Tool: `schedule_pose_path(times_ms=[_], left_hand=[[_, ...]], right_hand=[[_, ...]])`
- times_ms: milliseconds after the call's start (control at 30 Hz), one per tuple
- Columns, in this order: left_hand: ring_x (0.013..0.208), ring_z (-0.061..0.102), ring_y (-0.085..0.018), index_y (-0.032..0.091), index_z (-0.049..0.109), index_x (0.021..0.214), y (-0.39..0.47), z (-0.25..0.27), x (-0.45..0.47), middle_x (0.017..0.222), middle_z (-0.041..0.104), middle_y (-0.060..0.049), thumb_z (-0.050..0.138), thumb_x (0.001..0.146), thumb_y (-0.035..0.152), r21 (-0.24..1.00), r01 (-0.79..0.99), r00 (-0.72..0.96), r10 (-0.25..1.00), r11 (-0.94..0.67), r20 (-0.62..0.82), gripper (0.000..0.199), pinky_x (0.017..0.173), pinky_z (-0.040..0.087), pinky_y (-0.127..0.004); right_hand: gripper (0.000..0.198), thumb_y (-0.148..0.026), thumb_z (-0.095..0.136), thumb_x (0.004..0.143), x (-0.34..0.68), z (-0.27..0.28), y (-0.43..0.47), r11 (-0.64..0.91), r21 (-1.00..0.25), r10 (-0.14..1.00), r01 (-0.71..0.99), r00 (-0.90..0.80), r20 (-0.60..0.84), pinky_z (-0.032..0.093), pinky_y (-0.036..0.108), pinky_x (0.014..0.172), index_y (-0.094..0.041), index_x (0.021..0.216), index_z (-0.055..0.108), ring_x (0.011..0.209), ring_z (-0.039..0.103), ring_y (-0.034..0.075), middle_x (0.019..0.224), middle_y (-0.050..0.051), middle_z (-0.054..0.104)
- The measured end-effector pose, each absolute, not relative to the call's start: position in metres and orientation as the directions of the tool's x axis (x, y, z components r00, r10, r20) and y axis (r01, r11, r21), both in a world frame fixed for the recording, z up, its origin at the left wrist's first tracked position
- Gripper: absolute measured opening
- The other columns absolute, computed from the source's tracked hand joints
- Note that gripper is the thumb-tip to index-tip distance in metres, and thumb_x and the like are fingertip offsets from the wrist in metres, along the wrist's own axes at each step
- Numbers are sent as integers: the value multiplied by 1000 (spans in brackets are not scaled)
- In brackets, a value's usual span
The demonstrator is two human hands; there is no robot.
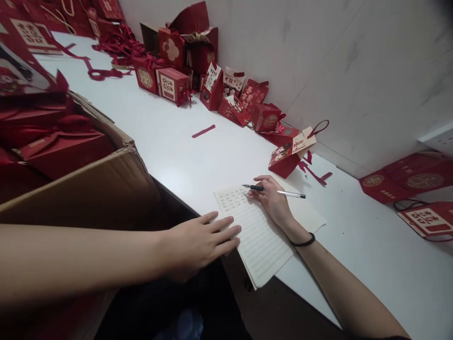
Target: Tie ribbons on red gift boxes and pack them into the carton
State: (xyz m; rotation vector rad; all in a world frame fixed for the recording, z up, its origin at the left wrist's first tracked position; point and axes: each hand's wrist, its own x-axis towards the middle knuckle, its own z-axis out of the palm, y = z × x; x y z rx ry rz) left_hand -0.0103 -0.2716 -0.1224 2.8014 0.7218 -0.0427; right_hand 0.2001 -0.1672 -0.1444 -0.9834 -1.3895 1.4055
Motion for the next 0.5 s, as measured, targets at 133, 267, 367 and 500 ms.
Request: schedule_pose_path(times_ms=[133,267,367,500], left_hand=[[133,21,-32,13,29,136,-271,-115,-9,145,25,-13,61,53,18,260,503,864,476,-825,-162,89,107,21,-48],[134,18,-34,13,26,137,-272,-118,-11,147,17,-13,65,48,17,266,522,853,487,-810,-190,98,108,18,-50],[134,17,-33,15,25,138,-273,-120,-12,147,18,-12,66,47,16,278,524,852,495,-805,-172,100,109,16,-48],[133,20,-33,16,28,136,-272,-121,-13,146,22,-12,64,47,15,303,516,855,501,-801,-133,97,109,17,-47]], right_hand=[[32,-49,53,83,203,-144,-173,108,-987,940,123,-335,61,47,26,58,-17,83,59,62,57,15,69,2,61],[20,-34,65,78,204,-145,-181,264,-899,949,351,-259,178,40,23,54,-19,71,53,56,51,12,62,-2,57],[28,-35,58,82,204,-145,-183,267,-883,951,386,-253,177,39,23,53,-19,63,46,52,49,11,54,-4,53],[35,-33,56,81,205,-144,-181,263,-872,959,413,-211,189,35,23,49,-19,53,39,46,42,10,48,-5,47]])
